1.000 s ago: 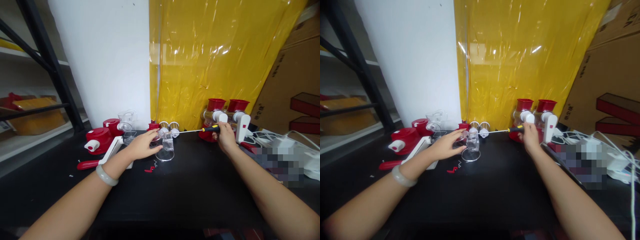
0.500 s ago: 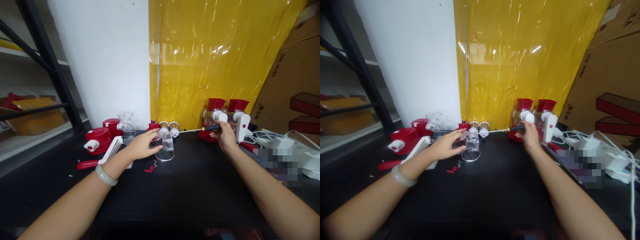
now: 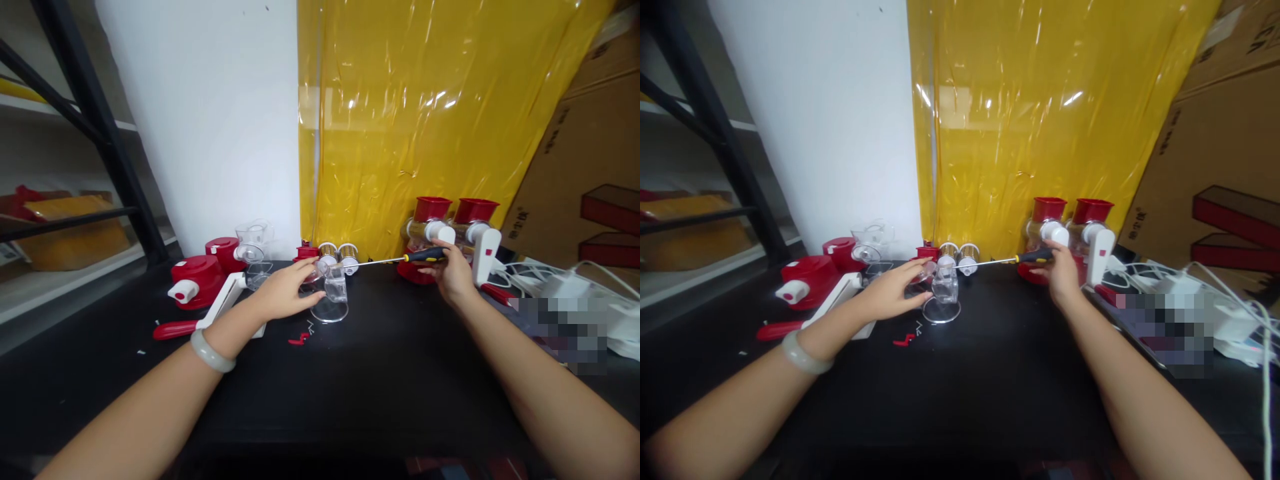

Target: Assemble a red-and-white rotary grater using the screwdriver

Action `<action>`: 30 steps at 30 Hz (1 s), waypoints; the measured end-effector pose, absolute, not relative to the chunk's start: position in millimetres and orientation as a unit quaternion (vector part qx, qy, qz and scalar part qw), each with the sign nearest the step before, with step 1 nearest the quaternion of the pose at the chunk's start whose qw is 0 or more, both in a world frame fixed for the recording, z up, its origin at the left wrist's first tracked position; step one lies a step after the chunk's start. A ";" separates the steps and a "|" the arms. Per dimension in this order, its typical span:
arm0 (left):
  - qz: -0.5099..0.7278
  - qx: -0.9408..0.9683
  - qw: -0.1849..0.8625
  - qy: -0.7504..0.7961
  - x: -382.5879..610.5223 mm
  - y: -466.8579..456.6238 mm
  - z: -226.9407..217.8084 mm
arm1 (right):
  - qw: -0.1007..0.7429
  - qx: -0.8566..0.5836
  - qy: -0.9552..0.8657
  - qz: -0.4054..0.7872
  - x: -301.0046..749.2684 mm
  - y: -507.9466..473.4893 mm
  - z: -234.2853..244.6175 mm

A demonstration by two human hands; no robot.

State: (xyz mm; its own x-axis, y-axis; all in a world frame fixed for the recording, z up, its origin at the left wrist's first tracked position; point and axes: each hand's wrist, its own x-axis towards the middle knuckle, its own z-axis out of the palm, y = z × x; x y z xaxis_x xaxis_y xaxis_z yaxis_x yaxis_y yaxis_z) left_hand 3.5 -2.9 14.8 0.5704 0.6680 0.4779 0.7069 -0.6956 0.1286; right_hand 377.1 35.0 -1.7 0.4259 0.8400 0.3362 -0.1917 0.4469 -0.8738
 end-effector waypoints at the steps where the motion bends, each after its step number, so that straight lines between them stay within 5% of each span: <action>1: -0.252 -0.885 0.038 -0.390 3.5 -3.4 15.1 | 0.744 -0.401 -0.408 0.344 376.8 35.1 -1.6; 12: -0.254 -0.885 0.034 -0.388 4.6 -4.3 16.3 | 0.736 -0.445 -0.427 0.279 377.8 37.7 -6.2; 30: -0.253 -0.887 0.037 -0.384 3.9 -3.6 16.3 | 0.736 -0.407 -0.393 0.371 375.1 32.3 1.9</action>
State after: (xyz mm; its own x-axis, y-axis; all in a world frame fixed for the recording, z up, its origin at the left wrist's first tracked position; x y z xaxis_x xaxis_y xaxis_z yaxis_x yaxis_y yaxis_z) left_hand 3.9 -3.6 16.3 0.5774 0.6623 0.4774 0.7002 -0.7024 0.1276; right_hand 375.1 32.3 1.9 0.4157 0.8660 0.2778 -0.2257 0.3941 -0.8909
